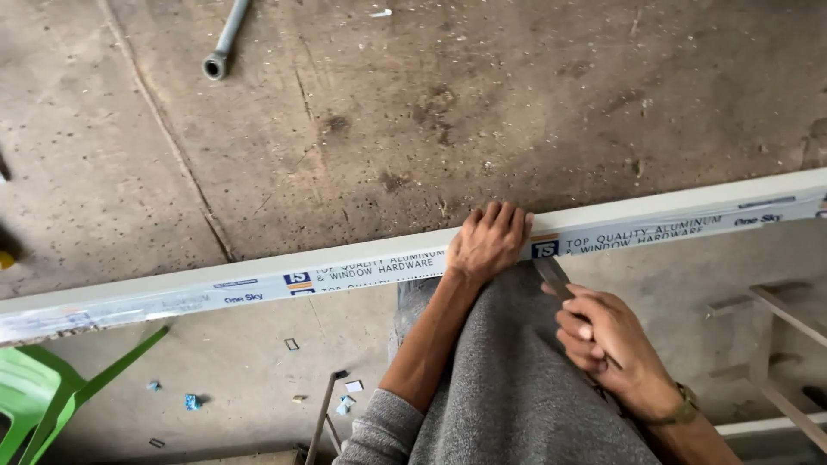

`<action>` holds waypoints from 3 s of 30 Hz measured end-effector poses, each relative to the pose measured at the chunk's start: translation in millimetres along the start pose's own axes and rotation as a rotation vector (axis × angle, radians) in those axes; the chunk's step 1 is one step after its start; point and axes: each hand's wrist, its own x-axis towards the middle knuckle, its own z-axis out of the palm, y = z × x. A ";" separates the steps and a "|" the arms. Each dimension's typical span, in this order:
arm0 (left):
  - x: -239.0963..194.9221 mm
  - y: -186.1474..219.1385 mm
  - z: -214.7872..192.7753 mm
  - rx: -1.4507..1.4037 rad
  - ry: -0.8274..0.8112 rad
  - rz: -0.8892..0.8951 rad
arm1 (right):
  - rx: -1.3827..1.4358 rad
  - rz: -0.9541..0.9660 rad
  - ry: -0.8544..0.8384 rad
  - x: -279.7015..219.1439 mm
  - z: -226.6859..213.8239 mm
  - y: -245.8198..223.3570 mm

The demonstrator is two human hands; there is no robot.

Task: Smoothing and deburring the edges of aluminum window profiles using a hand file.

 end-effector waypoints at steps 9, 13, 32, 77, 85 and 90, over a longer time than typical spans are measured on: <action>3.7 -1.9 -5.5 -0.011 -0.026 0.016 | 0.010 -0.112 0.004 33.3 -14.4 -1.9; 1.8 -1.3 0.1 0.022 -0.038 0.031 | -0.012 -0.087 -0.010 7.3 -11.1 -15.0; 6.2 0.9 -4.7 -0.011 -0.083 0.031 | -0.089 -0.131 -0.017 22.4 -27.8 -11.1; -7.2 -0.2 4.4 -0.140 -0.281 -0.029 | -0.091 -0.353 0.076 15.2 -73.5 91.4; -7.3 7.1 -1.3 -0.018 -0.163 -0.023 | -0.510 -0.880 0.290 60.1 -105.9 133.7; -18.1 13.6 -0.7 0.182 0.107 -0.001 | -0.695 -1.237 0.216 125.7 -105.9 142.2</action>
